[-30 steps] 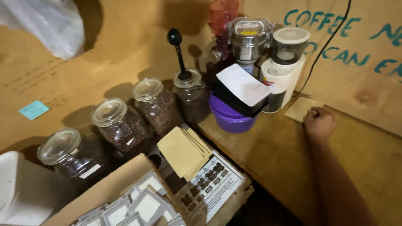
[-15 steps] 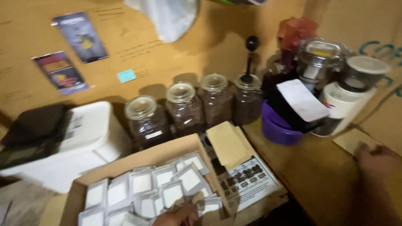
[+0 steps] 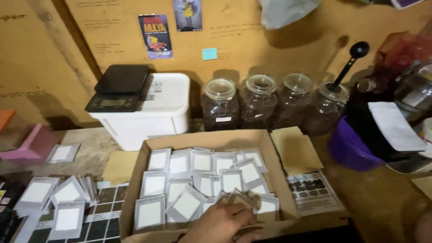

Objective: The person folds paper coffee drip filter envelopes from a box, creasing them by hand and placing them into a stack on a wooden surface.

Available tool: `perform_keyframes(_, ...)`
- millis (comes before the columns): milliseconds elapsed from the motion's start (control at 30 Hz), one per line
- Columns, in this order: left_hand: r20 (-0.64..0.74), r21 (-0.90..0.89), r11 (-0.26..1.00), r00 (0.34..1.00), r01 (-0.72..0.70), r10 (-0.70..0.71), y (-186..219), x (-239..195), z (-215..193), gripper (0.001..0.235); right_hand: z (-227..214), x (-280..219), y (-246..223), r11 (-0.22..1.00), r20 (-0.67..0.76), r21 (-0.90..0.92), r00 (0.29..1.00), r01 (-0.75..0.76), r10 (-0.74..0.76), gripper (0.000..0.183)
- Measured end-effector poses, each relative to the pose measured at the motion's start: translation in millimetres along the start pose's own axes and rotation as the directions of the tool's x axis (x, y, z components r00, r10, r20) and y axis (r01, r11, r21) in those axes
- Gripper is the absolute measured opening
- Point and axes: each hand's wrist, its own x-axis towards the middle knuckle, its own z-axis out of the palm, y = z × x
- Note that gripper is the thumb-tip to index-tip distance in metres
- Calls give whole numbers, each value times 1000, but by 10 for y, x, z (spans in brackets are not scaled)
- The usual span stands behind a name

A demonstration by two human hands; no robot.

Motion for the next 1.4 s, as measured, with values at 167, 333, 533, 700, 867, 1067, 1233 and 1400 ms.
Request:
perform_keyframes(167, 25, -69, 854, 857, 515, -515, 206, -266, -448, 25, 656, -397, -1153, 986, -6, 16, 986, 165, -165, 16)
perform_keyframes(333, -96, 34, 828, 826, 560, -555, -165, -462, -282, 44, 1387, -465, -2059, 818, 291, -140, 813, 558, -504, 27)
perform_keyframes(533, -121, 46, 801, 799, 597, -589, -136, -481, -304, 43, 2065, -501, -2110, 432, 667, -203, 447, 879, -596, 59)
perform_keyframes(700, -106, 42, 837, 836, 546, -539, -136, -498, -317, 42, 2174, -401, -1868, 558, 677, -125, 482, 820, -556, 66)
perform_keyframes(867, -113, 43, 814, 813, 579, -571, -221, -477, -267, 41, 2037, -449, -2074, 578, 705, -133, 487, 805, -516, 63)
perform_keyframes(1067, -133, 52, 802, 800, 595, -585, -209, -480, -241, 42, 2070, -477, -2058, 481, 731, -186, 448, 857, -515, 61)
perform_keyframes(1233, -72, 72, 752, 756, 655, -651, -159, -458, -290, 44, 2051, -513, -2073, 459, 772, -161, 401, 874, -493, 65)
perform_keyframes(1400, -193, 126, 871, 873, 475, -448, -190, -506, -248, 45, 1802, -633, -2845, 717, 819, -365, 571, 594, -57, 43)
